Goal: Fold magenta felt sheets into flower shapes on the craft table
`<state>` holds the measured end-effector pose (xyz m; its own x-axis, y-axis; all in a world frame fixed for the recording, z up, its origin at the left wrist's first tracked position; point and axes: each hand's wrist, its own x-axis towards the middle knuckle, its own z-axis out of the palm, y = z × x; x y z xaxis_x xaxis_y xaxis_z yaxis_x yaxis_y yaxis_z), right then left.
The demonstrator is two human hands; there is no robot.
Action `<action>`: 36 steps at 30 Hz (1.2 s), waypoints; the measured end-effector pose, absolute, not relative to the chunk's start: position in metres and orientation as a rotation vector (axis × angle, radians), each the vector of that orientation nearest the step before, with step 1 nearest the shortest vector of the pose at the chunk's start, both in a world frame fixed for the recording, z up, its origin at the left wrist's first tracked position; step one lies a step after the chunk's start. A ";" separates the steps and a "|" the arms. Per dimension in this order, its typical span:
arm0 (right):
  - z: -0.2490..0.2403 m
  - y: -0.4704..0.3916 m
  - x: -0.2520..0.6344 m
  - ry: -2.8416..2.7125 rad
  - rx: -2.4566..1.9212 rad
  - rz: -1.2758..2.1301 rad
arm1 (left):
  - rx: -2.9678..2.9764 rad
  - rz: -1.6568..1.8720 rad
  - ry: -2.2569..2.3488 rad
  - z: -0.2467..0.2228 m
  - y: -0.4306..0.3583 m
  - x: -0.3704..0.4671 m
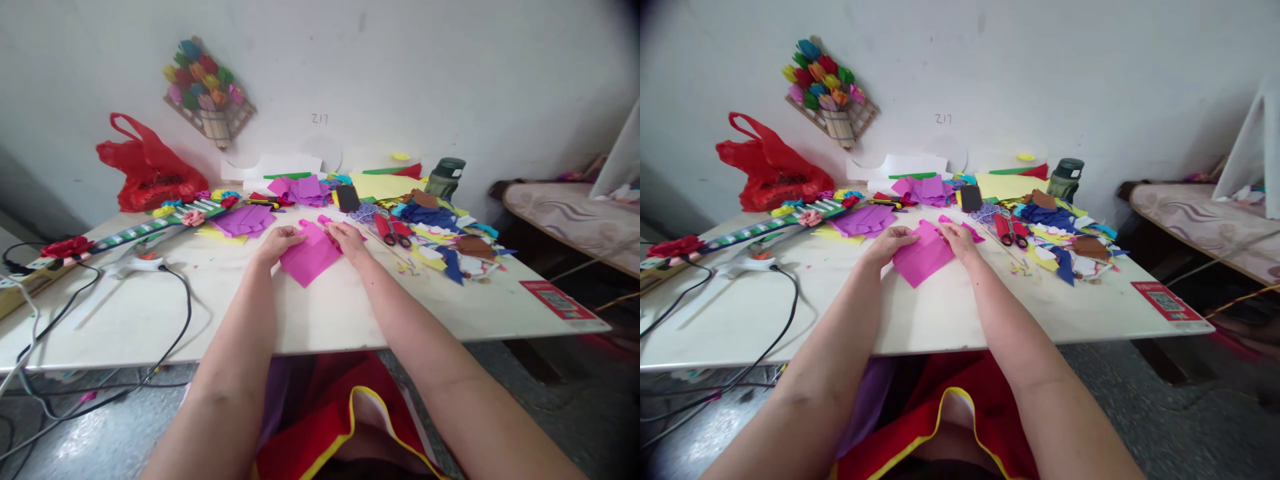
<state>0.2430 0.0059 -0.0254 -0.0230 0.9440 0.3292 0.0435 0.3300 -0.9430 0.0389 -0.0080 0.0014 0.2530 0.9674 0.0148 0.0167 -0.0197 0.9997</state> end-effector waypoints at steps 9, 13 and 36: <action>-0.021 -0.001 0.242 -1.599 -1.080 0.739 | 1.348 0.999 0.993 0.006 -0.013 0.042; -0.018 -0.006 0.237 -1.619 -1.052 0.757 | 1.365 0.959 0.962 0.007 -0.013 0.040; -0.028 -0.007 0.230 -1.557 -1.130 1.011 | 1.467 0.723 1.154 0.005 -0.013 0.032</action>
<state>0.2301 -0.0074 -0.0282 -0.1430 0.9668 0.2116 0.2003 0.2376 -0.9505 0.0315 -0.0128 0.0048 0.3443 0.9270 -0.1486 0.2706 0.0536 0.9612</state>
